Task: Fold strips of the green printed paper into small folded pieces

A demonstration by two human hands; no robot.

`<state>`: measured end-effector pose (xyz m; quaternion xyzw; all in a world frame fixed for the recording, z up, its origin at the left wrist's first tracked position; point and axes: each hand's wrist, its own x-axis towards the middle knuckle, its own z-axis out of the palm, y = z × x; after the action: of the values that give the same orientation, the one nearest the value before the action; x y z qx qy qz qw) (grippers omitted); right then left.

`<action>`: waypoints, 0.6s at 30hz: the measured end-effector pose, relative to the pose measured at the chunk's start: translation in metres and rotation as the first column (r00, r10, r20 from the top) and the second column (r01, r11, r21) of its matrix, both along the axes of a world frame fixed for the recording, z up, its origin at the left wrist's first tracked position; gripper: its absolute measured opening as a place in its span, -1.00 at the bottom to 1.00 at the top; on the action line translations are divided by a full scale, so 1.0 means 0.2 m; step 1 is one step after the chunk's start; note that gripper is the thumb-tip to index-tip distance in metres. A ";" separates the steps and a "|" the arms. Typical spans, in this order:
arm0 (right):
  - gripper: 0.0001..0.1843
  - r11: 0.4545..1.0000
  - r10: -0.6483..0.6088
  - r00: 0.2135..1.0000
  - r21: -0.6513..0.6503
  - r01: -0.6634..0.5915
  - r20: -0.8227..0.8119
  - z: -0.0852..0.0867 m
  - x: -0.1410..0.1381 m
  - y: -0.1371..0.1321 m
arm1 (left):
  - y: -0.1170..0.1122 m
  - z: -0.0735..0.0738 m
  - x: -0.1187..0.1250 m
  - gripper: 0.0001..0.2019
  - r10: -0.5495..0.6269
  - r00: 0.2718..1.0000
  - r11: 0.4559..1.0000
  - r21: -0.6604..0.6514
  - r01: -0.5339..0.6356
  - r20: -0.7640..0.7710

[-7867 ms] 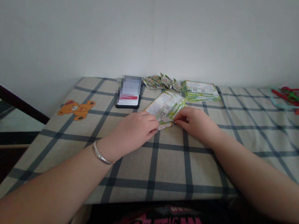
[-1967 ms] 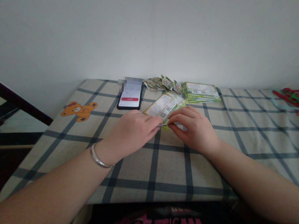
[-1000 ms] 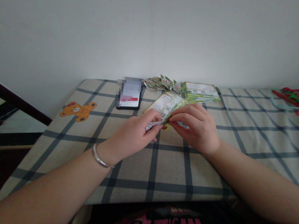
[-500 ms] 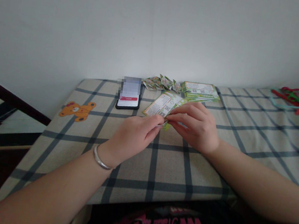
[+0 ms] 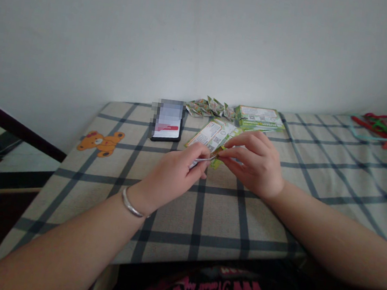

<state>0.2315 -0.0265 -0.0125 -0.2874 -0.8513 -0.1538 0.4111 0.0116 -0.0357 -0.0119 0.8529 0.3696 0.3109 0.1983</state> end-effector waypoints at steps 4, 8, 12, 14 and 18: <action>-0.91 1.000 -0.005 1.000 0.028 0.005 0.008 0.00 0.00 0.00 | 0.00 0.00 0.01 -0.96 0.011 1.000 1.000 0.001 -0.011 0.018; -0.92 1.000 -0.005 1.000 0.026 0.005 0.013 0.00 -0.01 0.00 | -0.01 -0.01 0.01 -0.95 0.028 0.999 0.997 0.076 -0.026 -0.028; -0.96 1.000 -0.019 1.000 0.000 0.019 0.014 -0.01 -0.01 0.00 | -0.01 -0.01 0.01 -0.96 0.043 0.995 0.990 0.141 -0.030 -0.088; -0.96 1.000 -0.026 0.999 0.003 0.026 0.020 -0.01 -0.01 0.00 | 0.00 -0.01 0.02 -0.96 0.047 0.990 0.980 0.200 -0.019 -0.136; -0.94 0.999 -0.036 0.999 0.003 0.036 0.024 -0.01 -0.02 0.00 | 0.00 -0.01 0.01 -0.95 0.095 0.964 0.952 0.304 -0.015 -0.249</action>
<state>0.2284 -0.0257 -0.0154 -0.3004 -0.8507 -0.1657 0.3982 0.0144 -0.0356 -0.0141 0.8957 0.3649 0.2540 0.0076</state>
